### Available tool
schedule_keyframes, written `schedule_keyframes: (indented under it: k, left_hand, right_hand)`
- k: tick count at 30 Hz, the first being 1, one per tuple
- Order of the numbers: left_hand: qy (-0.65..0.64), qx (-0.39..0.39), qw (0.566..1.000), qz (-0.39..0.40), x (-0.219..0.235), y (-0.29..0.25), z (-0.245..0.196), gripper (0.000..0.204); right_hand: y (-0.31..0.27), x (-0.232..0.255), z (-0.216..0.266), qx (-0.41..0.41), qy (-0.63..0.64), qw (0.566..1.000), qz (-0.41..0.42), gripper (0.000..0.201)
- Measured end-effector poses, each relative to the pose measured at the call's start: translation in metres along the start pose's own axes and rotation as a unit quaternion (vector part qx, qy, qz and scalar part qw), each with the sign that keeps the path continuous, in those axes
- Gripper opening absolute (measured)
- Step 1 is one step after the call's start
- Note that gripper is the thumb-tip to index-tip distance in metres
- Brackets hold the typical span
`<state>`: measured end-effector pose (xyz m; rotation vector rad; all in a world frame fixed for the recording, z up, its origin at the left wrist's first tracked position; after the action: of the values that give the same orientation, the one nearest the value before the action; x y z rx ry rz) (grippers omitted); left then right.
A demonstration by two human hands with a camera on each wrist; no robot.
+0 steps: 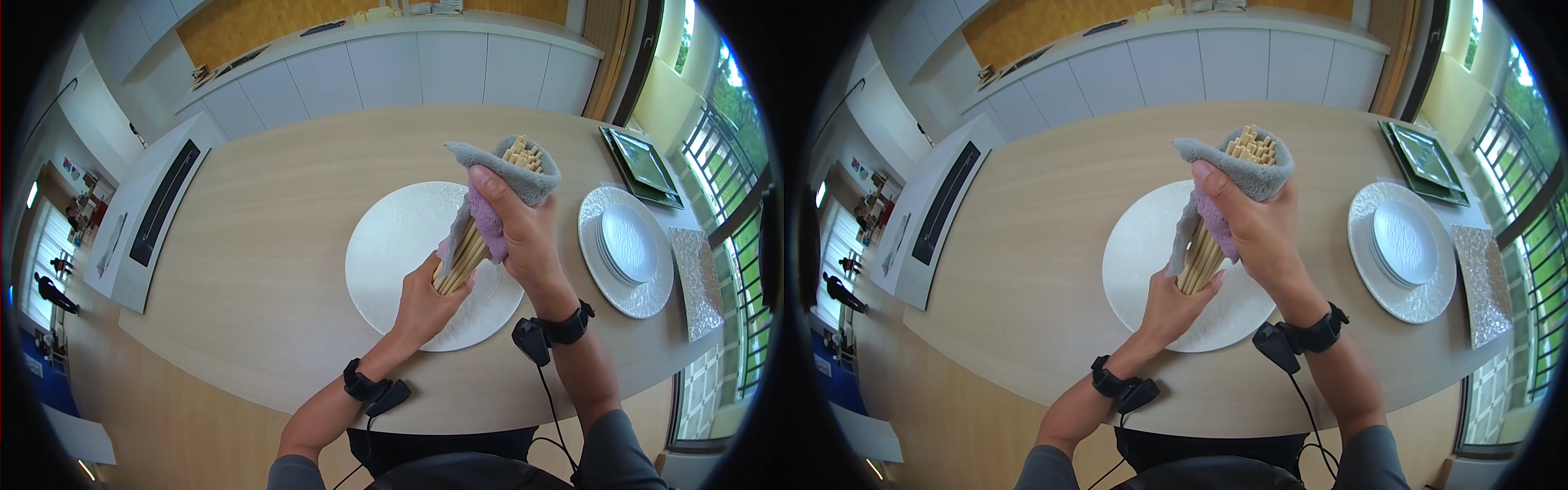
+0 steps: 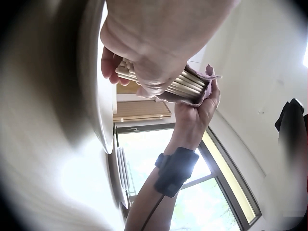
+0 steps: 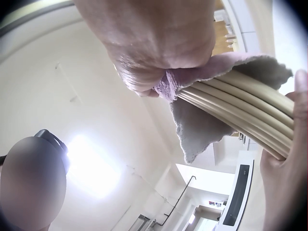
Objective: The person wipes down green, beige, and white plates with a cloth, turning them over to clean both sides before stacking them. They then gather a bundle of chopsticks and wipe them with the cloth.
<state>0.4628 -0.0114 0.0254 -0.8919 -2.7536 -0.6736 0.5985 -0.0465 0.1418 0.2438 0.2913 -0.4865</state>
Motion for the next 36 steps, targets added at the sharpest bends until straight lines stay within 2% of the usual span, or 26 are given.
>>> schedule_keyframes:
  k: [5,7,10,23,26,27,29,31,32,34,36]
  left_hand:
    - [-0.01,-0.037,0.999,0.005,-0.002,-0.001,0.001,0.038]
    - [-0.018,0.015,0.998,0.066,-0.008,-0.004,0.011,0.036]
    - [-0.062,0.057,0.991,0.104,-0.011,-0.005,0.006,0.033]
    - [-0.064,0.059,0.989,0.121,-0.011,-0.006,0.002,0.031]
    - [-0.09,0.084,0.984,0.132,-0.014,-0.009,0.005,0.03]
    - [-0.111,0.058,0.984,0.124,-0.015,-0.009,0.005,0.023]
    - [-0.132,0.033,0.984,0.117,-0.015,-0.009,0.002,0.023]
    - [-0.204,0.094,0.962,0.152,-0.022,-0.015,0.006,0.019]
    - [-0.204,0.094,0.962,0.152,-0.021,-0.015,0.009,0.019]
    - [-0.245,0.094,0.943,0.203,-0.028,-0.017,0.014,0.018]
    - [-0.267,0.095,0.937,0.206,-0.027,-0.016,0.007,0.018]
  right_hand:
    - [0.0,0.001,0.002,-0.012,0.009,1.0,-0.003,0.029]
    - [0.0,0.001,0.003,-0.018,0.012,1.0,0.002,0.028]
    - [-0.001,0.002,0.004,-0.014,0.026,1.0,0.0,0.027]
    - [0.001,0.003,0.002,-0.02,0.025,0.999,-0.001,0.025]
    - [0.001,0.004,0.001,-0.021,0.027,0.999,0.005,0.025]
    - [0.002,0.003,0.001,-0.023,0.03,0.999,0.009,0.026]
    - [0.0,0.002,0.003,-0.025,0.026,0.999,0.012,0.027]
    - [0.0,0.002,0.005,-0.027,0.023,0.999,0.014,0.029]
    - [0.0,0.001,0.003,-0.036,0.028,0.999,0.024,0.031]
    - [0.0,0.0,0.002,-0.045,0.032,0.998,0.035,0.033]
    - [0.0,-0.002,0.003,-0.04,0.044,0.997,0.048,0.035]
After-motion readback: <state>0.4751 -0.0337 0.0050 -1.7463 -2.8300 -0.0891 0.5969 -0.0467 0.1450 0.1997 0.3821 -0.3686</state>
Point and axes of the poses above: each hand's wrist, its own y-axis towards the middle knuckle, its own x-axis out of the back of the hand, z = x × y, the point moved 8 cm from there along y, towards the middle knuckle, and after that the axes turned 14 degrees about -x, right-handed, at the moved point
